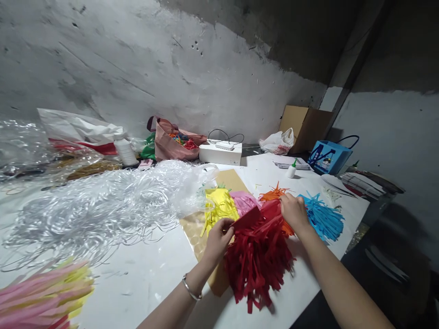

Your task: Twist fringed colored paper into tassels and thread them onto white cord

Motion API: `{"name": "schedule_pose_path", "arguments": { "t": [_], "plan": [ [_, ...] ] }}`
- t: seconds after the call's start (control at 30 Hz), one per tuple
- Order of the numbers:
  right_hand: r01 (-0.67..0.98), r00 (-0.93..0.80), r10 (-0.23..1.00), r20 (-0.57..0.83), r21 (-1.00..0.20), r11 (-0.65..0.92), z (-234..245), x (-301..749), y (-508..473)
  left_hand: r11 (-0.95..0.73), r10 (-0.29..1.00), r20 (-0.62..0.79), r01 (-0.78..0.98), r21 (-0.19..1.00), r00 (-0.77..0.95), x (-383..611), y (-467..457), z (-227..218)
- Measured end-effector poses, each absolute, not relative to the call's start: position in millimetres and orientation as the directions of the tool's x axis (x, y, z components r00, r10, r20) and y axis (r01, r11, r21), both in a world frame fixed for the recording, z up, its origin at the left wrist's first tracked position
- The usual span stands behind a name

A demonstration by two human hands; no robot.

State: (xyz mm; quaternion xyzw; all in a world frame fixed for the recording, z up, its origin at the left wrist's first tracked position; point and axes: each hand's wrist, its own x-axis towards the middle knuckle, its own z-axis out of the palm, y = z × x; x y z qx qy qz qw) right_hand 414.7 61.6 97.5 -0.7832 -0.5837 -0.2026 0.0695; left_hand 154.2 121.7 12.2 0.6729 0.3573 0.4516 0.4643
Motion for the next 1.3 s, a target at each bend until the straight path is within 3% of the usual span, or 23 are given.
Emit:
{"name": "schedule_pose_path", "arguments": {
  "t": [0.2,0.37,0.5,0.6,0.7,0.8,0.9,0.97,1.03,1.13,1.23,1.3],
  "plan": [
    [0.875,0.393,0.809,0.436,0.093,-0.475,94.5,470.2,39.3,-0.091,0.947,0.121,-0.112,0.989,0.298,145.8,144.3,0.2],
    [0.811,0.455,0.704,0.545,0.073,-0.58,108.1,504.6,7.8,0.035,0.963,-0.007,-0.098,0.995,0.27,145.6,167.9,-13.0],
    [0.767,0.45,0.611,0.651,0.069,-0.639,131.6,520.5,-20.9,0.009,0.966,-0.007,-0.01,1.0,0.258,145.9,182.0,-14.2],
    [0.761,0.409,0.58,0.705,0.088,-0.643,151.2,516.4,-42.2,-0.118,0.971,0.105,0.049,0.992,0.216,147.5,180.1,-0.5],
    [0.841,0.204,0.631,0.749,0.195,-0.504,168.4,490.3,-58.8,-0.307,0.933,0.282,0.083,0.948,0.221,154.6,156.3,28.1],
    [0.898,-0.147,0.681,0.717,0.386,-0.213,180.7,443.9,-68.7,-0.475,0.834,0.426,0.064,0.878,0.35,166.0,111.4,64.6],
    [0.85,-0.432,0.666,0.608,0.521,0.074,187.0,389.3,-73.8,-0.652,0.632,0.532,0.015,0.758,0.564,172.2,64.5,97.5],
    [0.806,-0.553,0.623,0.553,0.546,0.231,188.9,355.5,-76.4,-0.768,0.464,0.593,-0.035,0.64,0.658,170.1,42.0,111.8],
    [0.77,-0.626,0.568,0.535,0.539,0.342,190.8,326.9,-79.0,-0.809,0.384,0.624,-0.078,0.583,0.681,163.5,28.6,118.0],
    [0.735,-0.678,0.497,0.541,0.487,0.472,196.1,294.7,-81.5,-0.687,0.483,0.585,-0.132,0.714,0.651,147.8,20.3,113.9],
    [0.725,-0.672,0.462,0.578,0.386,0.57,203.1,272.6,-79.0,-0.356,0.639,0.407,-0.218,0.909,0.653,125.8,17.0,101.7],
    [0.731,-0.635,0.457,0.623,0.291,0.617,205.3,261.9,-73.4,-0.122,0.676,0.251,-0.231,0.965,0.692,105.9,14.7,93.6]
  ]
}}
